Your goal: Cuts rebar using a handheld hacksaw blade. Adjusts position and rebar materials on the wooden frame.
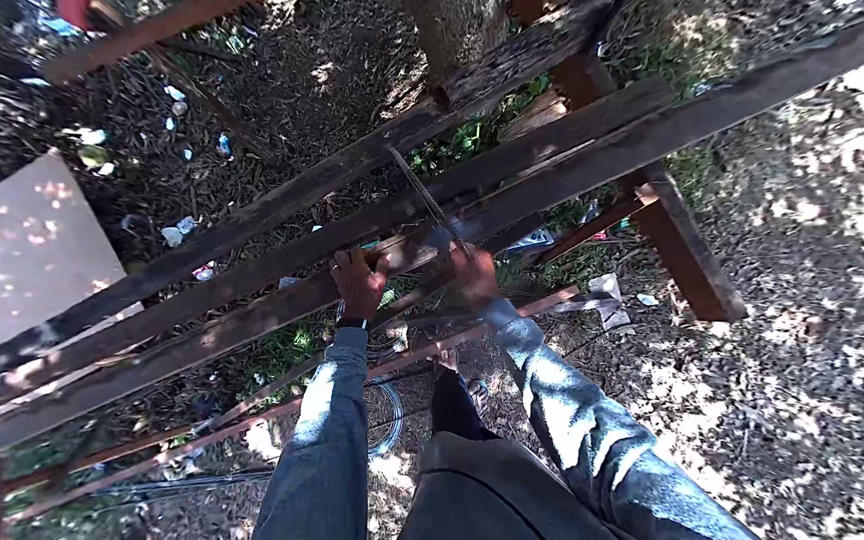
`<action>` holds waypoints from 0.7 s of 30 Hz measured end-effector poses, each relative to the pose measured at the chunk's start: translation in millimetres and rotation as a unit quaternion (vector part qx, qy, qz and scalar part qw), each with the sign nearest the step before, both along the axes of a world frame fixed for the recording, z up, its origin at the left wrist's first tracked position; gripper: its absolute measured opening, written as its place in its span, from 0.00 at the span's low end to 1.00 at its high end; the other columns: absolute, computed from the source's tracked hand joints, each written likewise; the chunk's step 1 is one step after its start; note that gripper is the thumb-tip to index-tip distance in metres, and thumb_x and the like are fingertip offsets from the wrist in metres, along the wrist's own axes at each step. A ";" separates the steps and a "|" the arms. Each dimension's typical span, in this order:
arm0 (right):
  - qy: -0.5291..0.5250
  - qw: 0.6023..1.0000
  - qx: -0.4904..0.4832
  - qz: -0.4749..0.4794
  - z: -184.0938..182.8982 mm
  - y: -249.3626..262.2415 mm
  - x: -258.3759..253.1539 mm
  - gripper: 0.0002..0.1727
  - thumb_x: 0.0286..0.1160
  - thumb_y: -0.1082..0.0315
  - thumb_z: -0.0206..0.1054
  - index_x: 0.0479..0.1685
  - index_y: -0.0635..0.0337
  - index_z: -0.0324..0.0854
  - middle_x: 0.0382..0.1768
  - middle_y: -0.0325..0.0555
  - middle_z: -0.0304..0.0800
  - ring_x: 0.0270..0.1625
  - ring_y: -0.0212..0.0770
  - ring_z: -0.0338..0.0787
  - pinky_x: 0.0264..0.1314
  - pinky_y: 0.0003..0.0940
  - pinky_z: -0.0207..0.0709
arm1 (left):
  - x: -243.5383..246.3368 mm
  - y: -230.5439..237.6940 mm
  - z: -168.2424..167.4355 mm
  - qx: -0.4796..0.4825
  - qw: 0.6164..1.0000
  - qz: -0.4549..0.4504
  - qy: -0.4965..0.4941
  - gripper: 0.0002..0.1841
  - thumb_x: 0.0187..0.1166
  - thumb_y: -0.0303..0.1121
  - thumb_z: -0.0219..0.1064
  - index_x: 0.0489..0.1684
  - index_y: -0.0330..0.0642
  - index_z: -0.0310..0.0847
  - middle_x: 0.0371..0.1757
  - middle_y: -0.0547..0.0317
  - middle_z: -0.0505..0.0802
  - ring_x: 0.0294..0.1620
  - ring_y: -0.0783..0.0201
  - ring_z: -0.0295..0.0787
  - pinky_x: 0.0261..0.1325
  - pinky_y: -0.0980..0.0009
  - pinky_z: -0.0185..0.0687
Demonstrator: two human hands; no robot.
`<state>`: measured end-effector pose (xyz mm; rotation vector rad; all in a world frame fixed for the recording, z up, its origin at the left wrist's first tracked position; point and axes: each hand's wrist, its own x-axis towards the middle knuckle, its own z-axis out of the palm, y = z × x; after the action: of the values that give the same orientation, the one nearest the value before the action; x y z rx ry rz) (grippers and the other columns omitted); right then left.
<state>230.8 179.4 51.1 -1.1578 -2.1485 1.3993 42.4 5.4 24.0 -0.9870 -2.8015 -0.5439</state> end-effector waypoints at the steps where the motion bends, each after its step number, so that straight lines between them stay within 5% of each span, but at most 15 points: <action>1: 0.004 1.000 0.001 -0.001 -0.2 -1.5 0.0 0.27 0.90 0.42 0.54 0.41 0.56 0.86 0.24 0.50 0.83 0.27 0.49 0.84 0.32 0.55 0.78 | -0.7 -3.0 0.1 0.003 1.000 -0.008 0.000 0.35 0.76 0.70 0.61 0.59 0.46 0.82 0.63 0.40 0.81 0.68 0.38 0.77 0.69 0.39 0.76; 5: -0.012 0.999 0.034 0.010 4.1 -6.8 0.1 0.27 0.91 0.43 0.51 0.40 0.56 0.85 0.25 0.51 0.84 0.28 0.51 0.85 0.32 0.57 0.79 | -5.9 -10.5 9.4 0.008 0.999 -0.035 -0.022 0.27 0.80 0.65 0.62 0.56 0.52 0.82 0.61 0.44 0.81 0.63 0.40 0.79 0.61 0.39 0.77; 10: -0.022 0.999 0.024 0.004 4.6 -9.8 -2.8 0.27 0.91 0.42 0.51 0.39 0.54 0.84 0.23 0.50 0.82 0.25 0.49 0.83 0.28 0.55 0.77 | -40.3 11.2 -0.5 -0.018 0.999 -0.009 -0.036 0.28 0.80 0.68 0.59 0.48 0.53 0.85 0.52 0.51 0.87 0.61 0.46 0.82 0.66 0.41 0.73; 21: 0.010 1.000 0.017 -0.023 -4.8 -13.6 -7.1 0.26 0.91 0.42 0.53 0.35 0.53 0.82 0.19 0.46 0.77 0.19 0.44 0.77 0.22 0.48 0.73 | -51.3 12.7 -10.2 -0.052 0.998 -0.032 -0.027 0.28 0.83 0.69 0.51 0.49 0.58 0.86 0.48 0.59 0.90 0.58 0.53 0.85 0.65 0.45 0.71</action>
<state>223.8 165.8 46.3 -1.1691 -2.1097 1.3446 -8.9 18.1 13.9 -1.1024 -2.8809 -0.4434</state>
